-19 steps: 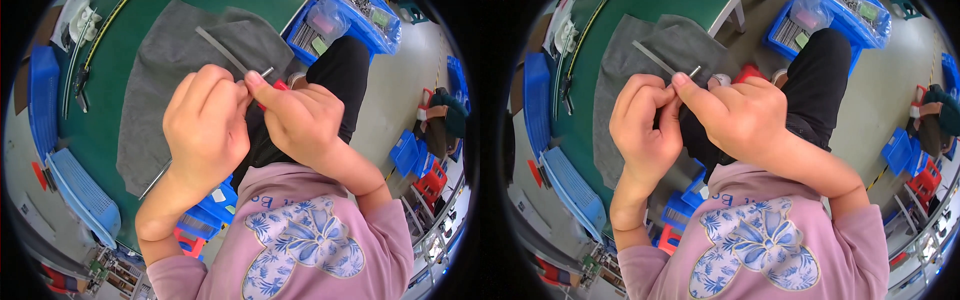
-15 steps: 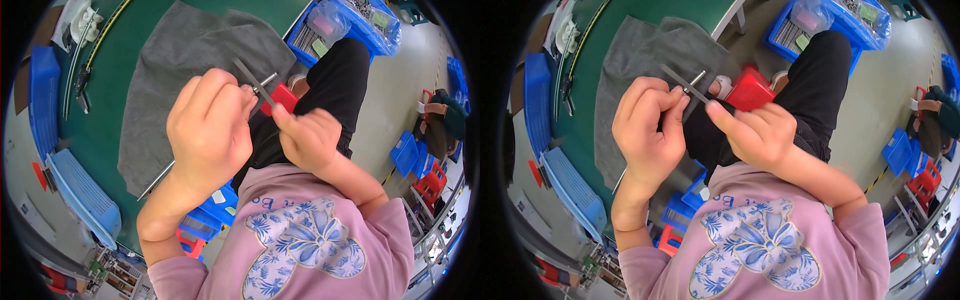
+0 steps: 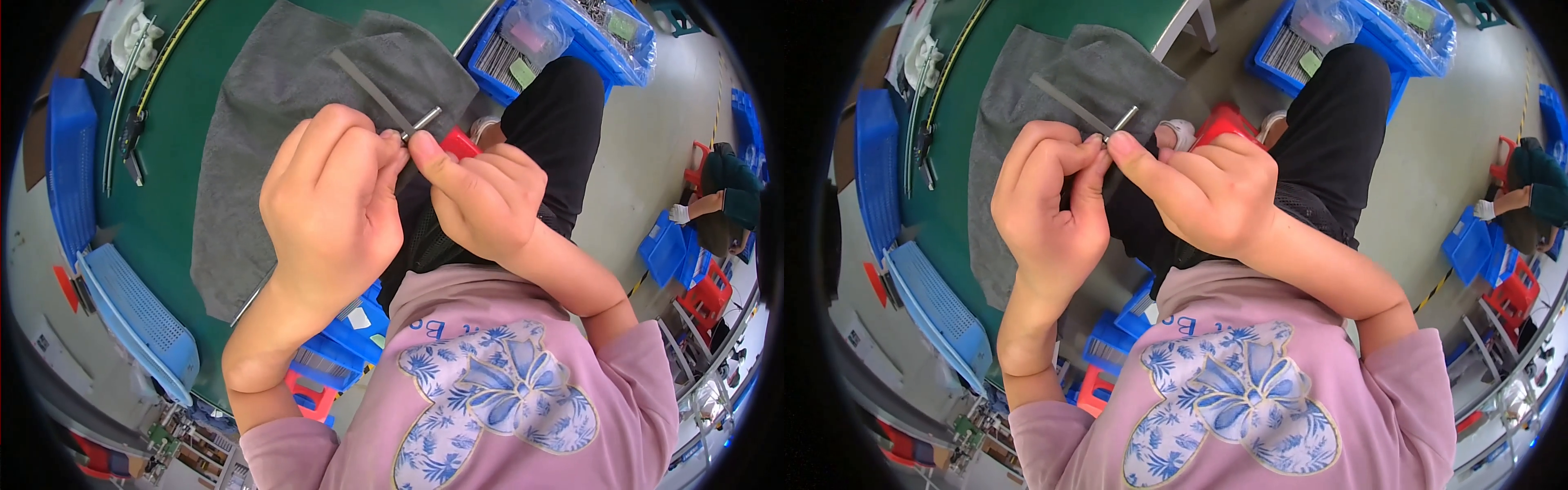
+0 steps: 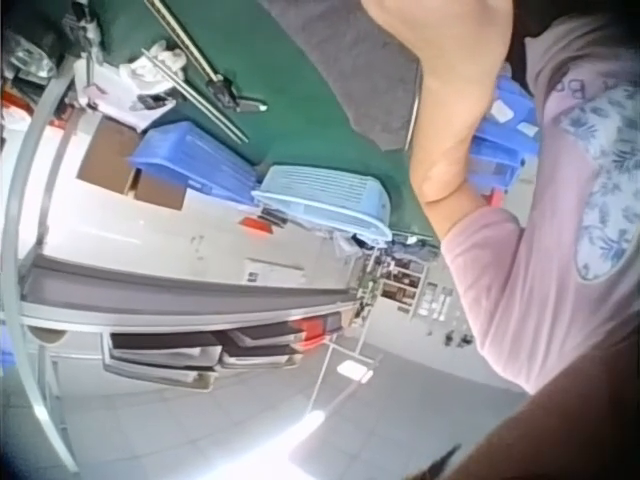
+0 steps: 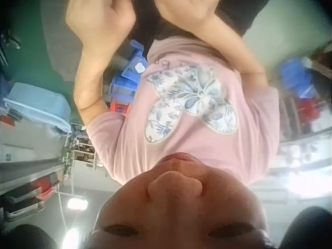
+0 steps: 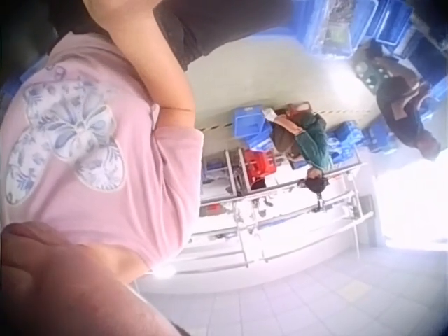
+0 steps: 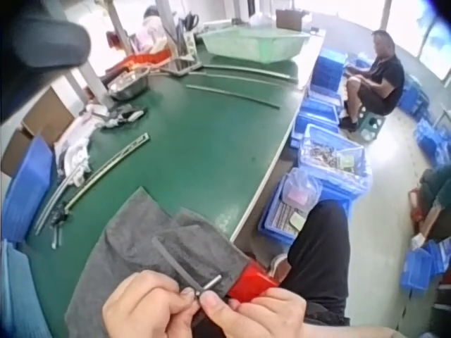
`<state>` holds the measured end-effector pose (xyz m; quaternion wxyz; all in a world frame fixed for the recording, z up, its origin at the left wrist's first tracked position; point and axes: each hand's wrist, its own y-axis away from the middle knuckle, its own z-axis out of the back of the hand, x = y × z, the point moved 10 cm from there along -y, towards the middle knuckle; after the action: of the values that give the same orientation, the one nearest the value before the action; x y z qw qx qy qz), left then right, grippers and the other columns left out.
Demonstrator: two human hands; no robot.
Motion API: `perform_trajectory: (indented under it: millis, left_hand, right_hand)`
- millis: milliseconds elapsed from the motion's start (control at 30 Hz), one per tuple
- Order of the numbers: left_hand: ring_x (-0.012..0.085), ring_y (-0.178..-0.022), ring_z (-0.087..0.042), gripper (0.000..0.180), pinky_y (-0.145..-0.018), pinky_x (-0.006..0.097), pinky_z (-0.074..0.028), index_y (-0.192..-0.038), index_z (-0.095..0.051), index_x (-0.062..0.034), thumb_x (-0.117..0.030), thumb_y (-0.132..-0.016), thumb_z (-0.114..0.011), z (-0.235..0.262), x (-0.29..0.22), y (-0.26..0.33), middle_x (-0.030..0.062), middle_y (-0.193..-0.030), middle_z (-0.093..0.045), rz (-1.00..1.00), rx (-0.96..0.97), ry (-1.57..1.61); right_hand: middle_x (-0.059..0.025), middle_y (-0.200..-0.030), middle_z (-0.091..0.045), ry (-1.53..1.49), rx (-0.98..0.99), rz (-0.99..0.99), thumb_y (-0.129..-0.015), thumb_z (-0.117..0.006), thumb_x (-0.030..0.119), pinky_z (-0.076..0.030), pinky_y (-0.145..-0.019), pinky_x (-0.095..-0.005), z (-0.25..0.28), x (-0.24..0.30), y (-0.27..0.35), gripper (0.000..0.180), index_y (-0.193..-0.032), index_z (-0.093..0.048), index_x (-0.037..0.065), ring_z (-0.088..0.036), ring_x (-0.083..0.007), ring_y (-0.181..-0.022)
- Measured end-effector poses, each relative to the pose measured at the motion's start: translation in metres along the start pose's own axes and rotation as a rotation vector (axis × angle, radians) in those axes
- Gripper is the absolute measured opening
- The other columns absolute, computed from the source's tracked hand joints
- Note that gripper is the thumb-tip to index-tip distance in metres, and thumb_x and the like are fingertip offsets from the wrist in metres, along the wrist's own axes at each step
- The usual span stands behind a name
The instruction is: Filing and deburring the ends of metal rods using a hand file at a workbench.
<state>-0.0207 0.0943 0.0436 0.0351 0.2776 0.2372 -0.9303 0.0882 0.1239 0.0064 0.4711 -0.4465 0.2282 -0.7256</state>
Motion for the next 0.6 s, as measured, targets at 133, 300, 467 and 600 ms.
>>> perform_trajectory:
  millis: [133,300,467,600]
  left_hand:
    - [0.0262,-0.064,-0.054,0.020,-0.054,0.036,-0.044,-0.074,-0.058,-0.0022,0.006,-0.064,-0.073,-0.002,0.001,-0.001,0.0079,-0.076,-0.054,0.015,0.017,0.008]
    - [0.0262,-0.064,-0.054,0.021,-0.054,0.036,-0.044,-0.075,-0.058,-0.0020,0.006,-0.062,-0.073,0.001,0.000,0.001,0.0080,-0.076,-0.054,-0.014,-0.006,-0.014]
    - [0.0264,-0.064,-0.053,0.020,-0.054,0.036,-0.043,-0.073,-0.057,-0.0024,0.006,-0.065,-0.073,-0.004,0.000,0.000,0.0081,-0.076,-0.053,-0.006,0.015,-0.001]
    - [0.0259,-0.063,-0.053,0.020,-0.054,0.036,-0.043,-0.073,-0.057,-0.0027,0.006,-0.064,-0.073,0.002,-0.001,-0.001,0.0081,-0.076,-0.053,-0.015,-0.033,-0.007]
  right_hand:
    - [0.0032,-0.056,-0.050,0.007,0.115,-0.054,-0.063,-0.068,-0.004,-0.035,-0.043,-0.0259,0.011,-0.004,0.034,0.046,-0.106,-0.073,0.011,-0.047,-0.0108,-0.044]
    - [0.0028,-0.056,-0.052,0.015,0.077,0.018,-0.061,-0.069,-0.002,-0.036,-0.043,-0.0259,-0.001,0.001,-0.010,0.042,-0.101,-0.074,0.009,-0.048,-0.0112,-0.043]
    - [-0.0001,-0.054,-0.045,-0.057,0.103,-0.016,-0.058,-0.068,-0.007,-0.034,-0.045,-0.0293,0.011,-0.004,0.024,0.048,-0.105,-0.072,0.001,-0.043,-0.0154,-0.042]
    - [-0.0011,-0.055,-0.047,-0.052,0.150,-0.009,-0.060,-0.067,-0.007,-0.035,-0.045,-0.0292,-0.004,-0.001,-0.014,0.047,-0.106,-0.071,-0.001,-0.044,-0.0155,-0.043]
